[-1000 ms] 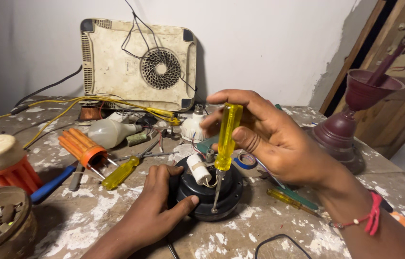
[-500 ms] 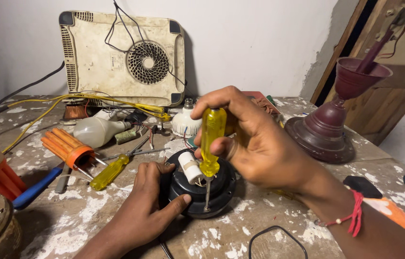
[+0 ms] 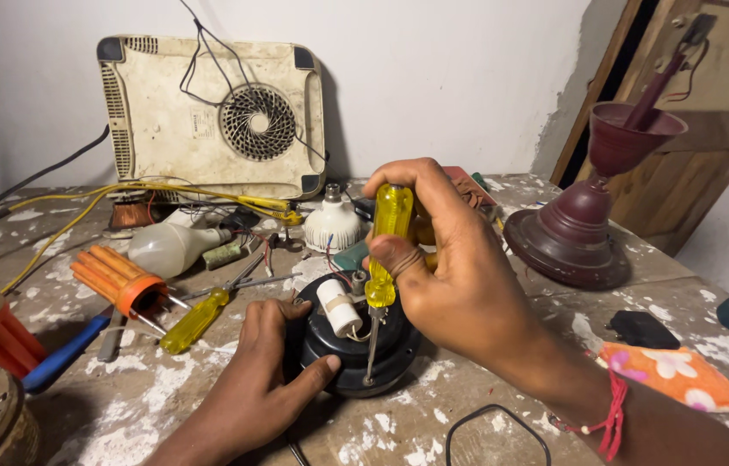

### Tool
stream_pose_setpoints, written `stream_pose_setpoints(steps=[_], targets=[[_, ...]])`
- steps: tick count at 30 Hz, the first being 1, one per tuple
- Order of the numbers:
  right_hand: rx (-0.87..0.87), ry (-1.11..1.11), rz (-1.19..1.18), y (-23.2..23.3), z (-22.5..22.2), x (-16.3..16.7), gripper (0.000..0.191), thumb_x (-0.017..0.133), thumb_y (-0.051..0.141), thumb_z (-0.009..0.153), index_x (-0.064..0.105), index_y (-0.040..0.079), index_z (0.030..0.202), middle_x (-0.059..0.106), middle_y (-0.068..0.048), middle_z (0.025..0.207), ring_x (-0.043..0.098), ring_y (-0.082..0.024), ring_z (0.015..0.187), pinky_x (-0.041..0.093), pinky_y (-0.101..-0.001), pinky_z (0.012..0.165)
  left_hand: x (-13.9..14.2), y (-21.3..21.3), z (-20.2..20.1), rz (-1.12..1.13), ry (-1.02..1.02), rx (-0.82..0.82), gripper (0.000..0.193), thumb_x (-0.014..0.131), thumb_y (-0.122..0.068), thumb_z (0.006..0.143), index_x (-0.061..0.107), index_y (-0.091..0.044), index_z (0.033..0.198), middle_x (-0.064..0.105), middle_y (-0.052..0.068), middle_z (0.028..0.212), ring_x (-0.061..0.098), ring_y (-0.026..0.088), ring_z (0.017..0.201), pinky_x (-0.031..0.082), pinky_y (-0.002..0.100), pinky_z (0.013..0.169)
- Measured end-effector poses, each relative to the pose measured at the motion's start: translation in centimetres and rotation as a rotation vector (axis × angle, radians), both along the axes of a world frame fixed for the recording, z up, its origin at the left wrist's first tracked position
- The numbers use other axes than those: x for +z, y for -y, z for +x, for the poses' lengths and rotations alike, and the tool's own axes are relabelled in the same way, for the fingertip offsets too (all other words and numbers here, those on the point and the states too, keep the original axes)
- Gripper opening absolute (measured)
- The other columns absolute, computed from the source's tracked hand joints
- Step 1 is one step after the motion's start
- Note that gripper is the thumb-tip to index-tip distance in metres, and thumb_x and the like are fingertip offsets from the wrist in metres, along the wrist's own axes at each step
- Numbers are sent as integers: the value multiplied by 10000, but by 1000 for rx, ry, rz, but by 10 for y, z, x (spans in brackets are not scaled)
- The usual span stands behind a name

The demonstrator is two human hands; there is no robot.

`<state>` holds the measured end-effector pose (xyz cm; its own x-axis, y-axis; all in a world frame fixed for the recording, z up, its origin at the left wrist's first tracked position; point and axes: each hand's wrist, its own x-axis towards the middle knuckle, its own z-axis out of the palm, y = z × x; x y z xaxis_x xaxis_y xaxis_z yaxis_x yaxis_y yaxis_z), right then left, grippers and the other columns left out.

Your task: The person uses a yellow-handled screwdriver to tighten screws on a black circular electrical component with exposed wiring. They repeatedly adjust the wires and reposition the component on the workbench while continuing to tighten fasteners.

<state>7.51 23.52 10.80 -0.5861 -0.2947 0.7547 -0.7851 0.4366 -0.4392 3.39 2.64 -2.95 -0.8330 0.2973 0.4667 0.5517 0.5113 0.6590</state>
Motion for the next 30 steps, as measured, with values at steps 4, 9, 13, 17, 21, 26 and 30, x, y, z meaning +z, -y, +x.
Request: stream_pose_setpoints(steps=[4,9,13,17,21,26,30], targets=[[103,144,-166,-4,-10,-4,296,644,61,993,527,56,1265,557,-34,1116,599,-96,988,580,-285,861,-2,3,-4,5,-11,-30,646,752,-340,848,451,30,1284,477,170,1164,538,276,1135,435,376,1001],[140,346,-293,-17,-31,-2,358,618,83,974,513,83,1317,619,-82,1062,676,-145,929,613,-302,820,-6,1,-7,12,-10,-9,660,755,-345,848,478,2,1337,497,166,1114,551,269,1107,432,370,991],[156,419,-497,-46,-48,5,305,580,61,978,532,62,1279,658,-129,1021,726,-211,892,667,-364,756,-8,0,-12,26,46,36,662,764,-355,829,506,-24,1341,516,152,1154,563,261,1110,433,368,994],[58,237,-718,-84,-75,3,280,564,44,1009,498,57,1281,691,-117,1001,727,-213,867,657,-353,710,-12,3,-13,42,103,58,655,761,-372,831,515,-54,1348,531,149,1143,570,252,1145,438,358,1011],[-122,162,-805,-109,-120,-22,285,575,36,1015,468,55,1279,663,-129,1037,696,-199,865,653,-339,704,-17,6,-19,160,78,22,509,681,-336,906,534,-54,1302,557,147,1208,568,245,1195,437,362,1042],[-216,278,-912,-127,-169,-66,296,597,13,987,417,30,1221,577,-160,1147,692,-220,894,644,-354,729,-16,12,-34,371,221,90,377,577,-311,961,559,-65,1245,686,124,1175,699,222,1118,534,367,964],[-259,482,-932,-140,-191,-83,321,591,27,970,410,45,1234,590,-180,1140,710,-302,932,669,-370,731,-2,19,-54,298,144,243,364,625,-305,933,584,-60,1199,729,116,1092,709,211,1002,567,369,864]])
